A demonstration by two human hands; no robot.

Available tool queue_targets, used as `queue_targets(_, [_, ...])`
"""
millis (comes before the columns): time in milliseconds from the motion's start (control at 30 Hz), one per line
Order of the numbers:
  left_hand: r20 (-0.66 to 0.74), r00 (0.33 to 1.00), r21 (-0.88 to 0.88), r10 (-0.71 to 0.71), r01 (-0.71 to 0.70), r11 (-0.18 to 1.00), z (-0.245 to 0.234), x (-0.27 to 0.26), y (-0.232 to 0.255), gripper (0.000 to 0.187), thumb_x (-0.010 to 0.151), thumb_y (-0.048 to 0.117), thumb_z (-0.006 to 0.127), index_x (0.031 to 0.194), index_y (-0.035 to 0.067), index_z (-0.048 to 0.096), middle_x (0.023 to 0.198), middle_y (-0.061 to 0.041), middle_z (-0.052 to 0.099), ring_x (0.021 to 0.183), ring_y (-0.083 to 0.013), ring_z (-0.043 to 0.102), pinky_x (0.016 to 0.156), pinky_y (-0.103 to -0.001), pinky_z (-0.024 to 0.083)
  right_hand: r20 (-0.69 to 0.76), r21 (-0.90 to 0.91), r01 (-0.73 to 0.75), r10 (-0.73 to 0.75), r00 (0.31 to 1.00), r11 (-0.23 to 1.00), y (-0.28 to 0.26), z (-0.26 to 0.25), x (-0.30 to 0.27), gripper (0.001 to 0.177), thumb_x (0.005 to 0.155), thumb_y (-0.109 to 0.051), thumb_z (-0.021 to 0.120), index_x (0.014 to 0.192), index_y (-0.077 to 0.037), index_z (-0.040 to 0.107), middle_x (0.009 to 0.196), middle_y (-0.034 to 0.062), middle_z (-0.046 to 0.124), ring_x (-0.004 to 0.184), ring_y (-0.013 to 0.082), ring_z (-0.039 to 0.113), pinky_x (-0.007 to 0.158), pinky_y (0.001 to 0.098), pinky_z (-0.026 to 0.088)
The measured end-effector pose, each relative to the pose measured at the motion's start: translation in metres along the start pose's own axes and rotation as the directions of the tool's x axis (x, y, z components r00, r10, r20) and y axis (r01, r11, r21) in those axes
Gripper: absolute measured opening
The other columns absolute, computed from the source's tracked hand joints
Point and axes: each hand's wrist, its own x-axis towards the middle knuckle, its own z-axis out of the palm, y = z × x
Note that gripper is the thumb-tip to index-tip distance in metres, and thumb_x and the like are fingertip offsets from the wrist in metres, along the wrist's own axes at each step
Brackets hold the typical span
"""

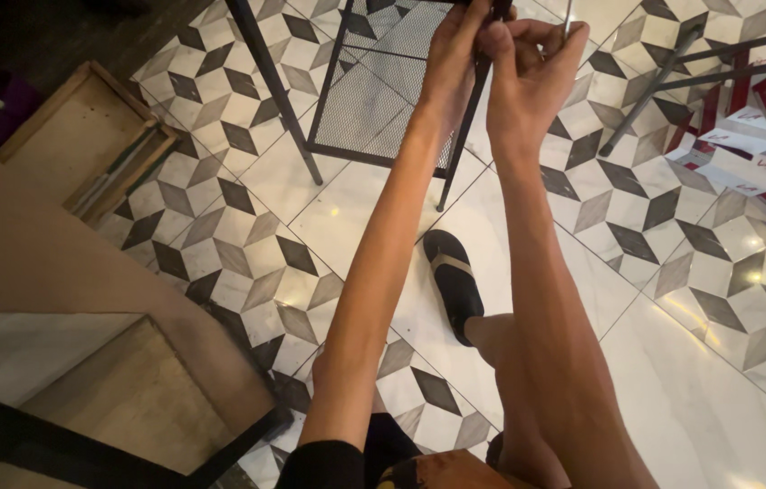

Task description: The person kneels on the floor and uses an Allen key to tighten bolts on the frame of a black metal mesh shelving unit. They retrieve additional bolts from a plastic container and continue securing the joints of the furniture.

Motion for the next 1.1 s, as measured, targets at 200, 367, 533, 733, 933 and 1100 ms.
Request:
queue_targets(200, [-0.093,0.991,0.011,-0.091,0.092,0.996,0.004,-0.005,0.002,0.035,0.106,0.037,0.063,0.107,0.003,0.068,0.088,-0.001,0.064,0.079,-0.0110,0.059,0.072,-0.030,0.049,0.148,-0.570,0.214,-0.157,0.976,0.794,-0.012,0.008,-0.007,0.021,0.118,-0.004,0.060,0.121,0.003,0.040,0.090,0.0108,0.064,0.070,0.0181,0.065,0.064,0.0313,0.052])
queue_targets(367, [-0.085,0.989,-0.068,-0.117,0.112,0.991,0.004,-0.005,0.003,0.030,0.103,0.036,0.068,0.109,0.007,0.067,0.084,0.004,0.059,0.073,-0.0054,0.052,0.066,-0.026,0.041,0.075,-0.422,0.112,-0.089,0.993,0.900,-0.002,0.015,-0.004,0.014,0.115,-0.005,0.053,0.121,0.003,0.043,0.085,0.0060,0.059,0.070,0.0156,0.055,0.064,0.0320,0.046])
queue_targets(533, [0.035,0.993,-0.040,-0.117,0.118,0.992,-0.001,-0.008,0.009,0.043,0.104,0.043,0.068,0.119,0.002,0.067,0.091,0.000,0.067,0.078,-0.0091,0.059,0.068,-0.025,0.043,-0.076,0.154,-0.312,0.326,0.942,0.938,0.003,0.013,0.005,0.019,0.111,-0.006,0.057,0.099,-0.003,0.042,0.079,0.0019,0.053,0.067,0.0105,0.045,0.059,0.0268,0.038])
queue_targets(733, [0.044,0.996,0.036,-0.072,0.071,0.997,-0.002,-0.010,0.006,0.048,0.103,0.040,0.070,0.136,0.006,0.060,0.103,-0.002,0.066,0.101,-0.0118,0.061,0.098,-0.030,0.047,-0.073,0.097,-0.369,0.376,0.924,0.925,-0.011,0.003,0.009,0.025,0.108,-0.008,0.062,0.103,-0.006,0.038,0.080,0.0038,0.057,0.064,0.0103,0.049,0.056,0.0266,0.039])
queue_targets(933, [0.035,0.998,0.030,-0.056,0.055,0.998,-0.010,-0.011,-0.009,0.052,0.111,0.037,0.064,0.143,-0.003,0.054,0.123,-0.011,0.067,0.118,-0.0199,0.064,0.111,-0.039,0.047,0.335,-0.701,0.365,-0.169,0.927,0.613,-0.033,0.002,-0.001,0.027,0.111,-0.001,0.057,0.119,0.002,0.031,0.100,0.0213,0.066,0.086,0.0383,0.066,0.073,0.0456,0.051])
queue_targets(1100, [0.172,0.984,-0.130,-0.048,0.071,0.989,-0.030,-0.005,-0.028,0.063,0.105,0.029,0.064,0.158,0.016,0.032,0.146,-0.007,0.056,0.130,-0.0241,0.063,0.113,-0.040,0.048,0.354,-0.670,0.363,-0.150,0.923,0.647,-0.035,0.007,-0.005,0.035,0.114,-0.007,0.062,0.121,0.003,0.030,0.095,0.0231,0.064,0.083,0.0422,0.066,0.069,0.0479,0.050])
